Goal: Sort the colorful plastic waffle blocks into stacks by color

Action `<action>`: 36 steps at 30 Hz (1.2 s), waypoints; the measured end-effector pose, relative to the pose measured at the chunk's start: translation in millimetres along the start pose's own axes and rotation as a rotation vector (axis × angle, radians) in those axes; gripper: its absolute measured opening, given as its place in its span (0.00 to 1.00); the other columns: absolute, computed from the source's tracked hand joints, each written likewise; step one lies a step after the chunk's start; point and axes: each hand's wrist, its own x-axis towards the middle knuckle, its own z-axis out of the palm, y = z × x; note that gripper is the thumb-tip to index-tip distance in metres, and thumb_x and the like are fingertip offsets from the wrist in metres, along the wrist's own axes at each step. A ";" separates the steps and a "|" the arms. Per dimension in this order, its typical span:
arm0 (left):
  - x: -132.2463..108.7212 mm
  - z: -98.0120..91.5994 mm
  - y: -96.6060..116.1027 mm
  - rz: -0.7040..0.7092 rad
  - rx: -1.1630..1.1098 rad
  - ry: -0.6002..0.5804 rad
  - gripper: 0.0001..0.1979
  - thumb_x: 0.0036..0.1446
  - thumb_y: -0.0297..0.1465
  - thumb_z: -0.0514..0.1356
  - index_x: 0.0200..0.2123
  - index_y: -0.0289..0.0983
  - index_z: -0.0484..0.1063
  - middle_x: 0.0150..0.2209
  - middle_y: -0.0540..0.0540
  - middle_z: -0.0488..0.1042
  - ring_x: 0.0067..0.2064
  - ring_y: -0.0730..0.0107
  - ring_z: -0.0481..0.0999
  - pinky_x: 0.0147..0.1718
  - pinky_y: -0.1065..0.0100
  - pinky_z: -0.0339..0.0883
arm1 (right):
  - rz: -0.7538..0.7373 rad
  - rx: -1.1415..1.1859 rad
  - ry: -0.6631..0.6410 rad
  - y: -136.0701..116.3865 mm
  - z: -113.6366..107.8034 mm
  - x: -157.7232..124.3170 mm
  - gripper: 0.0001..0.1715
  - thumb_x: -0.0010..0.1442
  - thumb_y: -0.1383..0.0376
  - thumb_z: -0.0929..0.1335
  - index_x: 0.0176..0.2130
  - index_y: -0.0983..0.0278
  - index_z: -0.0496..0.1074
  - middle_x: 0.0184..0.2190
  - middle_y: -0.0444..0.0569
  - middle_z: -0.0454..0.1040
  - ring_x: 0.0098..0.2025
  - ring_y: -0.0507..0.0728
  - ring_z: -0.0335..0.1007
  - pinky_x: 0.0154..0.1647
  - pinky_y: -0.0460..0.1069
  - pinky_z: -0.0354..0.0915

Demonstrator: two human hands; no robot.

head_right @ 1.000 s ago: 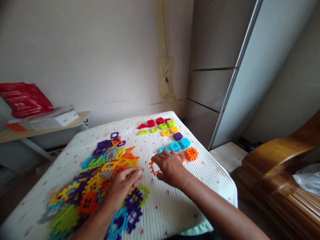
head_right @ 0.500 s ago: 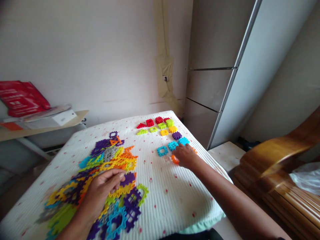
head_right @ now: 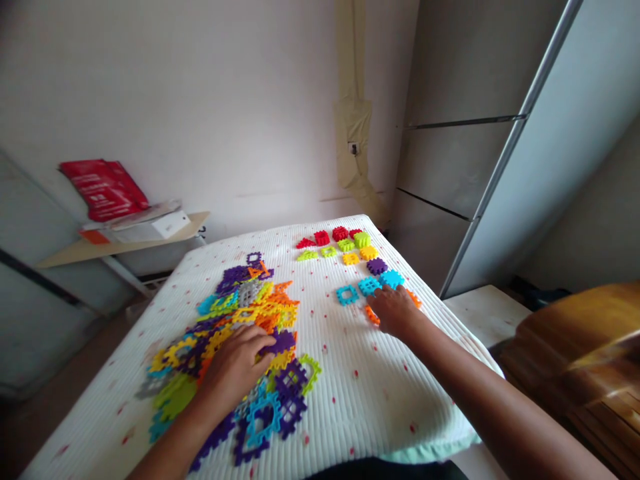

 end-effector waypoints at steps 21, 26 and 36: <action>14.0 5.1 -0.8 0.044 0.231 0.099 0.13 0.59 0.27 0.50 0.30 0.39 0.75 0.31 0.46 0.75 0.37 0.65 0.73 0.38 0.66 0.63 | -0.349 0.168 0.202 -83.2 13.0 30.3 0.10 0.62 0.68 0.61 0.32 0.66 0.70 0.32 0.49 0.74 0.33 0.53 0.68 0.31 0.48 0.55; 26.4 -4.1 -16.8 -0.211 -0.220 0.193 0.10 0.54 0.33 0.53 0.33 0.42 0.75 0.34 0.48 0.79 0.36 0.67 0.77 0.36 0.68 0.66 | -0.332 0.229 0.294 -83.6 30.2 35.7 0.14 0.64 0.69 0.58 0.30 0.65 0.67 0.30 0.48 0.72 0.29 0.51 0.65 0.29 0.47 0.54; 30.6 4.5 -29.6 -0.439 -0.965 0.287 0.15 0.48 0.41 0.60 0.33 0.35 0.72 0.25 0.47 0.77 0.25 0.67 0.76 0.23 0.69 0.69 | -0.316 0.331 0.408 -86.9 41.7 40.0 0.17 0.64 0.70 0.57 0.26 0.65 0.67 0.26 0.47 0.69 0.26 0.50 0.63 0.28 0.46 0.54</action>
